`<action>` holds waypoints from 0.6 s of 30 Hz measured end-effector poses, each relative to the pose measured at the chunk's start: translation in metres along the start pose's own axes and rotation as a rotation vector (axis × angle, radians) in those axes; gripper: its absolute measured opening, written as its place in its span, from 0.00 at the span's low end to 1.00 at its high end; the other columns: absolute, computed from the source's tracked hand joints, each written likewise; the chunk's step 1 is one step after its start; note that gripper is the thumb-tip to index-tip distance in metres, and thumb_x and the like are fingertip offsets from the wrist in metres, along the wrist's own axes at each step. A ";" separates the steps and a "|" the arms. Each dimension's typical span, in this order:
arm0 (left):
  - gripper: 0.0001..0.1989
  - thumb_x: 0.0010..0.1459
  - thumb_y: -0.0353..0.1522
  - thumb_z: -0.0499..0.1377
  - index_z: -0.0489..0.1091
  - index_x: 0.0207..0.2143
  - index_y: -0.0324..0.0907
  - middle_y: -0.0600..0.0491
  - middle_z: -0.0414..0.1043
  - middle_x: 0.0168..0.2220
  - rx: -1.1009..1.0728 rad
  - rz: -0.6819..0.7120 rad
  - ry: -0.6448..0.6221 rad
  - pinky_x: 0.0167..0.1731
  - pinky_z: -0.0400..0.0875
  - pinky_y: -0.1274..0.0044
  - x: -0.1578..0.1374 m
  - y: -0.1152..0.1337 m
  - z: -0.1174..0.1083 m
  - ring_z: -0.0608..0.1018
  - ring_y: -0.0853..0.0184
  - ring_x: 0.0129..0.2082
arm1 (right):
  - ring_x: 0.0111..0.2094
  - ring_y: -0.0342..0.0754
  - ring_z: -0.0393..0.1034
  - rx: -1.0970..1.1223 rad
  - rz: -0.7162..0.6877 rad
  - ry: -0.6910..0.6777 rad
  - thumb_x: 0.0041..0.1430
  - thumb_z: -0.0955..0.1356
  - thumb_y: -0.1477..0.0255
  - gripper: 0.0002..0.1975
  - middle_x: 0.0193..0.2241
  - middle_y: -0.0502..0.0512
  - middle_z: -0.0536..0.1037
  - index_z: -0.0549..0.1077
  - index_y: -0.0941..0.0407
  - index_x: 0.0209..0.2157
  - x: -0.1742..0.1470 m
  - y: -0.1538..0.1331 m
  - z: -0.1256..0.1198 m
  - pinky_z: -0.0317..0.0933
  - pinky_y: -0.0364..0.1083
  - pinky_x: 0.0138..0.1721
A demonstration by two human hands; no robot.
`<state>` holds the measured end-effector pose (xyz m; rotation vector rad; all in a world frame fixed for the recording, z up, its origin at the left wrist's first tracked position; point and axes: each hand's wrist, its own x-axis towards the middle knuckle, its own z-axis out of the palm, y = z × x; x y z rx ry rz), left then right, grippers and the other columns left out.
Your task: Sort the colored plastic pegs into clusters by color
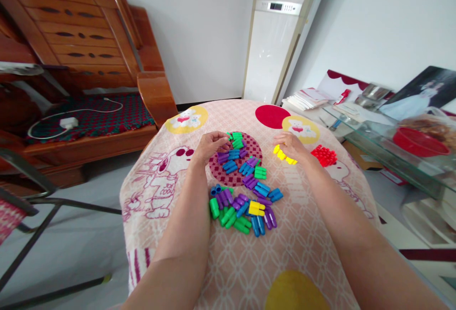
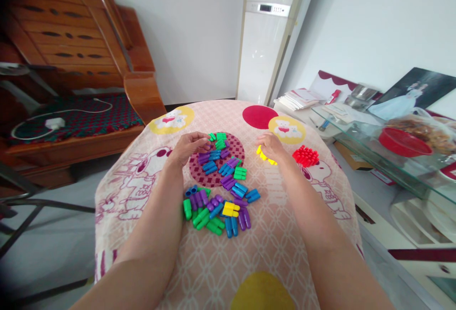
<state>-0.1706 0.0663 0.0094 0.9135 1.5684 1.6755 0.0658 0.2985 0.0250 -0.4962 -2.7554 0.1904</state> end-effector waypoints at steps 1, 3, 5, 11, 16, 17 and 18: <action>0.17 0.47 0.38 0.68 0.74 0.37 0.37 0.50 0.79 0.31 0.001 0.000 0.004 0.30 0.77 0.77 0.000 0.000 0.000 0.81 0.67 0.29 | 0.49 0.56 0.75 0.002 -0.013 0.030 0.45 0.63 0.84 0.20 0.41 0.58 0.84 0.84 0.55 0.32 -0.001 -0.003 0.000 0.65 0.55 0.56; 0.16 0.47 0.37 0.68 0.75 0.37 0.37 0.50 0.79 0.30 0.004 -0.004 0.015 0.30 0.77 0.77 0.000 -0.001 -0.001 0.81 0.67 0.29 | 0.49 0.56 0.75 0.039 -0.034 0.083 0.47 0.64 0.83 0.20 0.41 0.58 0.84 0.84 0.55 0.35 -0.006 -0.020 -0.005 0.64 0.56 0.56; 0.15 0.47 0.36 0.67 0.75 0.36 0.37 0.50 0.79 0.30 0.009 -0.016 0.044 0.29 0.76 0.77 0.001 -0.002 -0.002 0.80 0.67 0.28 | 0.46 0.55 0.75 0.120 -0.041 0.084 0.51 0.65 0.81 0.18 0.41 0.58 0.84 0.83 0.55 0.38 -0.017 -0.050 -0.014 0.65 0.53 0.52; 0.08 0.50 0.32 0.64 0.74 0.32 0.36 0.52 0.76 0.25 -0.023 -0.044 0.247 0.26 0.74 0.79 0.003 -0.006 -0.008 0.77 0.71 0.22 | 0.29 0.47 0.71 0.153 -0.071 -0.442 0.58 0.72 0.67 0.08 0.25 0.52 0.79 0.81 0.56 0.35 -0.071 -0.153 -0.046 0.55 0.43 0.31; 0.07 0.50 0.31 0.64 0.74 0.31 0.36 0.53 0.75 0.24 -0.077 -0.089 0.328 0.25 0.74 0.80 0.003 -0.010 -0.010 0.76 0.72 0.21 | 0.36 0.51 0.73 -0.044 -0.164 -0.630 0.60 0.71 0.67 0.13 0.35 0.59 0.80 0.76 0.57 0.45 -0.103 -0.177 -0.039 0.55 0.44 0.35; 0.07 0.50 0.31 0.64 0.74 0.31 0.36 0.53 0.75 0.23 -0.079 -0.100 0.329 0.25 0.74 0.80 0.004 -0.011 -0.010 0.76 0.72 0.21 | 0.37 0.51 0.73 -0.037 -0.151 -0.618 0.61 0.70 0.67 0.13 0.36 0.60 0.80 0.75 0.58 0.46 -0.105 -0.175 -0.037 0.56 0.44 0.35; 0.07 0.50 0.31 0.65 0.74 0.31 0.36 0.53 0.75 0.23 -0.079 -0.107 0.327 0.25 0.74 0.80 0.004 -0.011 -0.009 0.76 0.72 0.21 | 0.38 0.52 0.73 -0.017 -0.131 -0.597 0.62 0.69 0.67 0.12 0.36 0.60 0.80 0.75 0.58 0.46 -0.107 -0.173 -0.036 0.56 0.45 0.36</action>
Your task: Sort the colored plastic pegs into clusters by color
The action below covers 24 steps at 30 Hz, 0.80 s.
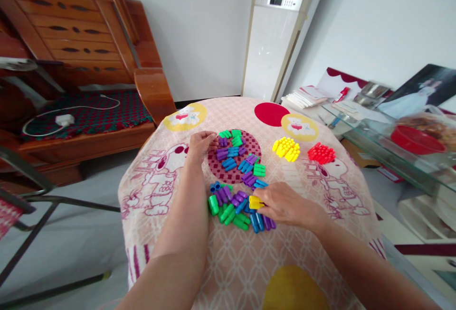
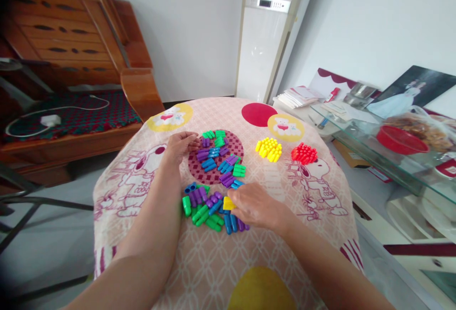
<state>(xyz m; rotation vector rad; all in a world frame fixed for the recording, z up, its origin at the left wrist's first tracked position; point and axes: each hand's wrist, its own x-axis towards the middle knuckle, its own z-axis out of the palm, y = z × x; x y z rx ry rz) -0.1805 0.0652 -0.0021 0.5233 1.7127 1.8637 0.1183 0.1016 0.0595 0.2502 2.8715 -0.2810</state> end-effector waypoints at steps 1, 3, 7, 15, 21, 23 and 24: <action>0.07 0.50 0.31 0.65 0.74 0.31 0.36 0.53 0.75 0.23 0.003 -0.003 -0.005 0.25 0.73 0.80 0.000 -0.001 0.000 0.76 0.72 0.21 | 0.37 0.51 0.73 0.037 0.012 0.035 0.62 0.69 0.67 0.11 0.36 0.60 0.80 0.75 0.58 0.44 -0.001 0.003 0.000 0.56 0.45 0.36; 0.07 0.50 0.31 0.65 0.74 0.31 0.36 0.53 0.75 0.23 0.007 -0.004 -0.020 0.25 0.73 0.81 0.000 -0.002 0.000 0.75 0.73 0.21 | 0.35 0.49 0.73 0.132 0.037 0.136 0.62 0.68 0.70 0.08 0.34 0.57 0.80 0.76 0.57 0.40 -0.005 0.011 -0.004 0.56 0.44 0.35; 0.07 0.49 0.31 0.65 0.74 0.30 0.36 0.53 0.75 0.23 0.006 -0.004 -0.038 0.25 0.73 0.81 0.000 -0.002 -0.001 0.75 0.73 0.21 | 0.29 0.45 0.69 0.261 0.103 0.323 0.59 0.67 0.74 0.05 0.30 0.52 0.79 0.76 0.55 0.35 -0.014 0.034 -0.014 0.54 0.42 0.30; 0.09 0.48 0.33 0.66 0.74 0.30 0.37 0.52 0.75 0.24 0.028 0.003 -0.031 0.27 0.75 0.78 0.004 -0.005 -0.001 0.76 0.72 0.22 | 0.33 0.52 0.74 0.023 0.521 0.554 0.57 0.67 0.72 0.13 0.32 0.59 0.81 0.77 0.59 0.43 -0.004 0.098 0.000 0.57 0.44 0.31; 0.06 0.49 0.31 0.64 0.74 0.31 0.36 0.53 0.74 0.23 0.015 -0.007 -0.021 0.26 0.74 0.80 0.005 -0.006 -0.001 0.75 0.73 0.21 | 0.37 0.55 0.76 -0.174 0.585 0.455 0.63 0.66 0.69 0.11 0.34 0.65 0.82 0.79 0.59 0.35 0.014 0.116 0.002 0.57 0.45 0.33; 0.06 0.49 0.30 0.64 0.74 0.31 0.36 0.53 0.75 0.23 0.013 -0.015 -0.021 0.26 0.73 0.80 0.005 -0.006 -0.001 0.75 0.73 0.21 | 0.38 0.56 0.76 -0.195 0.571 0.438 0.63 0.66 0.70 0.10 0.35 0.65 0.82 0.80 0.59 0.37 0.017 0.119 0.001 0.58 0.46 0.34; 0.06 0.50 0.31 0.64 0.75 0.31 0.36 0.53 0.75 0.23 0.015 -0.016 -0.023 0.26 0.73 0.80 0.005 -0.006 -0.002 0.76 0.73 0.21 | 0.38 0.56 0.76 -0.205 0.571 0.427 0.63 0.67 0.70 0.10 0.35 0.65 0.82 0.80 0.59 0.38 0.019 0.120 0.001 0.58 0.46 0.34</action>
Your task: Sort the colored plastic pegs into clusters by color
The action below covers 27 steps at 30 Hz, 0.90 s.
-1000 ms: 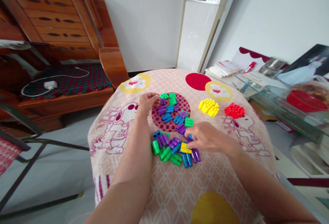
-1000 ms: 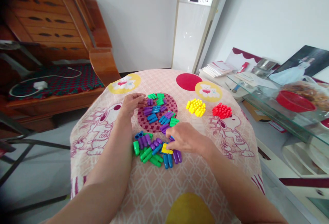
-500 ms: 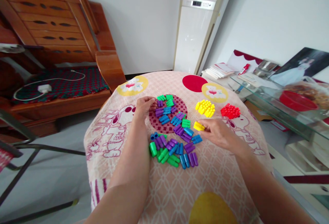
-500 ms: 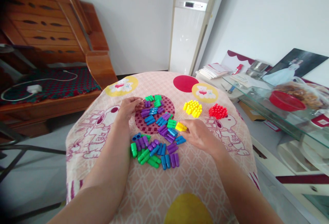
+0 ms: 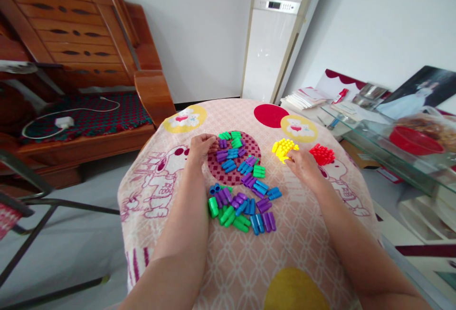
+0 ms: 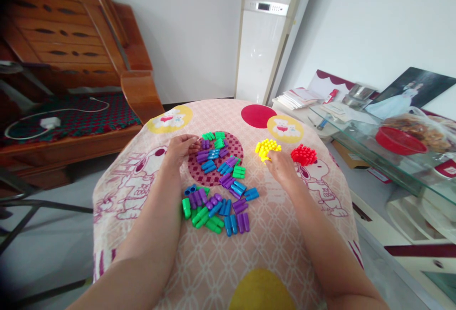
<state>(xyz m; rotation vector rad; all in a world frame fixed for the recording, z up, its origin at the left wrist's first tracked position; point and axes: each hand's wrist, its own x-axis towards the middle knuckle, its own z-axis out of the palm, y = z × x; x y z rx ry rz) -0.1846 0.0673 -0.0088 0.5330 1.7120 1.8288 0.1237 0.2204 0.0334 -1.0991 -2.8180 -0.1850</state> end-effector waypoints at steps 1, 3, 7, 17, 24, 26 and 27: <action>0.07 0.50 0.31 0.64 0.75 0.31 0.36 0.53 0.75 0.23 0.002 0.000 -0.002 0.26 0.73 0.80 0.000 0.000 0.000 0.76 0.73 0.21 | 0.38 0.56 0.76 -0.013 -0.004 -0.012 0.63 0.67 0.71 0.10 0.36 0.65 0.82 0.80 0.59 0.39 0.002 0.000 0.001 0.59 0.46 0.35; 0.07 0.49 0.31 0.64 0.75 0.31 0.36 0.53 0.75 0.23 0.002 -0.001 -0.003 0.26 0.74 0.80 0.000 -0.001 -0.001 0.76 0.73 0.21 | 0.39 0.57 0.76 -0.044 -0.009 -0.043 0.63 0.67 0.71 0.10 0.36 0.66 0.82 0.79 0.59 0.39 0.005 0.001 0.002 0.59 0.46 0.35; 0.07 0.49 0.31 0.64 0.74 0.31 0.37 0.53 0.75 0.24 -0.011 -0.003 -0.010 0.26 0.73 0.80 0.001 -0.001 -0.001 0.76 0.73 0.21 | 0.39 0.59 0.77 -0.071 0.003 -0.020 0.62 0.67 0.70 0.11 0.36 0.66 0.82 0.78 0.59 0.43 0.007 0.000 0.005 0.59 0.47 0.34; 0.11 0.50 0.34 0.63 0.75 0.35 0.37 0.51 0.76 0.27 0.105 0.066 0.001 0.31 0.76 0.75 0.010 -0.007 -0.002 0.78 0.68 0.27 | 0.33 0.53 0.75 0.074 -0.035 0.142 0.65 0.64 0.69 0.10 0.31 0.60 0.82 0.77 0.56 0.37 -0.029 -0.007 -0.010 0.53 0.45 0.30; 0.20 0.54 0.36 0.61 0.76 0.49 0.42 0.43 0.71 0.59 0.577 0.491 -0.035 0.62 0.62 0.66 0.035 -0.005 0.027 0.67 0.55 0.64 | 0.30 0.51 0.74 0.282 -0.082 0.161 0.62 0.63 0.70 0.11 0.28 0.56 0.81 0.77 0.54 0.31 -0.066 0.024 -0.013 0.58 0.44 0.32; 0.20 0.53 0.37 0.63 0.76 0.49 0.43 0.43 0.73 0.57 0.670 0.467 -0.119 0.64 0.58 0.64 0.041 -0.004 0.042 0.68 0.53 0.63 | 0.30 0.51 0.74 0.327 -0.080 0.157 0.61 0.64 0.70 0.11 0.28 0.55 0.81 0.78 0.52 0.32 -0.071 0.034 -0.016 0.60 0.45 0.32; 0.19 0.52 0.38 0.64 0.77 0.47 0.44 0.44 0.75 0.55 0.709 0.458 -0.172 0.64 0.58 0.64 0.043 -0.003 0.049 0.70 0.53 0.62 | 0.30 0.52 0.74 0.350 -0.081 0.151 0.61 0.64 0.69 0.11 0.28 0.55 0.81 0.78 0.52 0.32 -0.073 0.038 -0.017 0.61 0.45 0.32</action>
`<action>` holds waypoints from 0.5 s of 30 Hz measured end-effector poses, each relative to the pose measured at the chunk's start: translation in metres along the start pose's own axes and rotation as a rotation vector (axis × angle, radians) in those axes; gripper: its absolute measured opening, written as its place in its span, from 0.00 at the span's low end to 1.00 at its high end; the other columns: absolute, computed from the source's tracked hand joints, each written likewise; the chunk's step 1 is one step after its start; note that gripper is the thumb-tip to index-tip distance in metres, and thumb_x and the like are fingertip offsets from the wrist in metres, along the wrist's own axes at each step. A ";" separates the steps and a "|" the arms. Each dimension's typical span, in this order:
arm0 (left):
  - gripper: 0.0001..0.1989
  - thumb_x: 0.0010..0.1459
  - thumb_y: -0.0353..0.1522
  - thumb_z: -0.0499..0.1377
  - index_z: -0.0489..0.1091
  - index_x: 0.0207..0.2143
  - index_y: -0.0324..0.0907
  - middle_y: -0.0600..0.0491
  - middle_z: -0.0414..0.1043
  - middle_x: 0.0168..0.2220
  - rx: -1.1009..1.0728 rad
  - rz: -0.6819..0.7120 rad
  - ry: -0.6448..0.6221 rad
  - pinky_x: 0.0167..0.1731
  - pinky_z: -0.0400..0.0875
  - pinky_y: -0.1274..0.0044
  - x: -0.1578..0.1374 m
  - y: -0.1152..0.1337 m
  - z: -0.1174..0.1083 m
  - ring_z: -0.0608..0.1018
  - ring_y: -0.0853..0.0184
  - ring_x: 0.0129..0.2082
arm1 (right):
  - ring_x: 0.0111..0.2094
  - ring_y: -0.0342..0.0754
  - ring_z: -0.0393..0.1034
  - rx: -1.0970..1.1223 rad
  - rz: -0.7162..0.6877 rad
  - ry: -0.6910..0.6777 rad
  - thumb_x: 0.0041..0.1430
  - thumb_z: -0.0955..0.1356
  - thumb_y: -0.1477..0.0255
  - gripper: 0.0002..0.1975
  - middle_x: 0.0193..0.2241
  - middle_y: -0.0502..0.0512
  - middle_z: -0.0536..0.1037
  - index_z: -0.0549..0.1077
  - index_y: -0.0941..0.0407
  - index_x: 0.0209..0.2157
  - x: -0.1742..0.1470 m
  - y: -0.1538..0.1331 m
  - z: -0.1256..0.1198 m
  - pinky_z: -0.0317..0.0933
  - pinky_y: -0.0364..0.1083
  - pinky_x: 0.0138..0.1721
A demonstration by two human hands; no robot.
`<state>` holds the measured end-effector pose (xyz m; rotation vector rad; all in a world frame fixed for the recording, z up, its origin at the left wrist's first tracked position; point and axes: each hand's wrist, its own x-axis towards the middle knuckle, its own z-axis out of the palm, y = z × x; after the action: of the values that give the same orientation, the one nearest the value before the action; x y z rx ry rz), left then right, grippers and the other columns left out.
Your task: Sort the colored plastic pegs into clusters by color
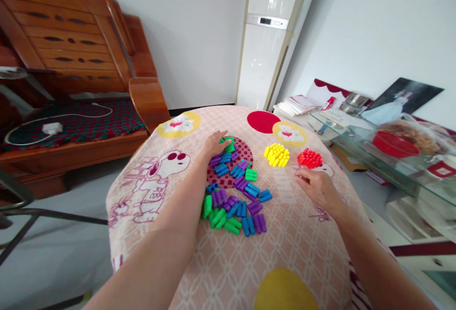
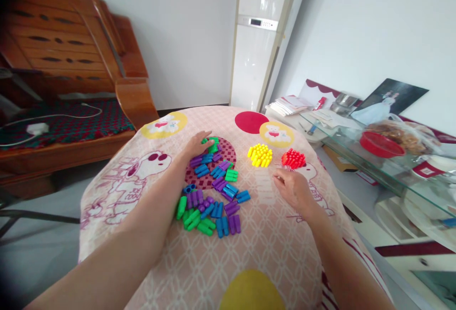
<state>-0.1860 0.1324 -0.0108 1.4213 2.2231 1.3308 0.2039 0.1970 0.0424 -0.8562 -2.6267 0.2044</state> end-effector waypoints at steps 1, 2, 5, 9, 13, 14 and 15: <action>0.18 0.51 0.38 0.65 0.78 0.45 0.45 0.46 0.77 0.53 0.018 0.022 -0.061 0.63 0.59 0.64 0.003 0.004 0.004 0.72 0.53 0.60 | 0.30 0.52 0.74 0.025 -0.002 -0.008 0.61 0.64 0.69 0.10 0.28 0.55 0.81 0.78 0.52 0.32 -0.001 0.002 -0.002 0.61 0.45 0.32; 0.16 0.50 0.38 0.65 0.79 0.42 0.47 0.48 0.78 0.51 0.027 0.053 -0.121 0.62 0.61 0.64 0.004 0.009 0.007 0.73 0.53 0.58 | 0.30 0.52 0.74 0.049 -0.007 -0.016 0.61 0.64 0.69 0.11 0.27 0.54 0.81 0.78 0.52 0.31 -0.001 0.003 -0.004 0.61 0.45 0.32; 0.11 0.47 0.38 0.67 0.80 0.35 0.49 0.51 0.81 0.46 0.011 0.165 -0.287 0.59 0.65 0.68 -0.004 0.025 0.011 0.77 0.54 0.53 | 0.28 0.50 0.72 0.115 -0.034 -0.032 0.61 0.63 0.70 0.12 0.25 0.54 0.79 0.76 0.54 0.29 0.003 0.000 -0.001 0.60 0.45 0.31; 0.12 0.45 0.38 0.67 0.81 0.35 0.49 0.52 0.82 0.43 -0.027 0.232 -0.489 0.54 0.69 0.71 -0.034 0.053 -0.002 0.79 0.56 0.48 | 0.28 0.47 0.70 0.201 -0.109 -0.070 0.61 0.63 0.72 0.12 0.24 0.52 0.76 0.74 0.56 0.26 0.009 -0.010 0.012 0.57 0.43 0.32; 0.12 0.48 0.40 0.67 0.81 0.36 0.48 0.52 0.83 0.40 -0.158 0.191 -0.560 0.45 0.73 0.73 -0.072 0.079 -0.027 0.81 0.58 0.43 | 0.27 0.46 0.69 0.250 -0.148 -0.118 0.62 0.64 0.73 0.12 0.23 0.51 0.76 0.74 0.56 0.25 0.010 -0.022 0.026 0.56 0.43 0.31; 0.13 0.49 0.41 0.66 0.81 0.37 0.48 0.52 0.83 0.38 -0.194 0.164 -0.531 0.42 0.74 0.74 -0.081 0.082 -0.032 0.81 0.59 0.40 | 0.28 0.46 0.70 0.272 -0.152 -0.111 0.61 0.64 0.74 0.11 0.24 0.51 0.77 0.74 0.56 0.26 0.010 -0.025 0.029 0.57 0.43 0.32; 0.13 0.51 0.41 0.65 0.81 0.38 0.46 0.52 0.83 0.37 -0.222 0.133 -0.467 0.39 0.75 0.75 -0.089 0.084 -0.037 0.81 0.60 0.38 | 0.29 0.46 0.71 0.300 -0.156 -0.094 0.61 0.64 0.75 0.10 0.26 0.52 0.78 0.75 0.56 0.28 0.010 -0.029 0.033 0.58 0.43 0.33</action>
<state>-0.1069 0.0514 0.0484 1.6154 1.6590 1.0964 0.1675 0.1789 0.0220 -0.5510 -2.6400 0.5922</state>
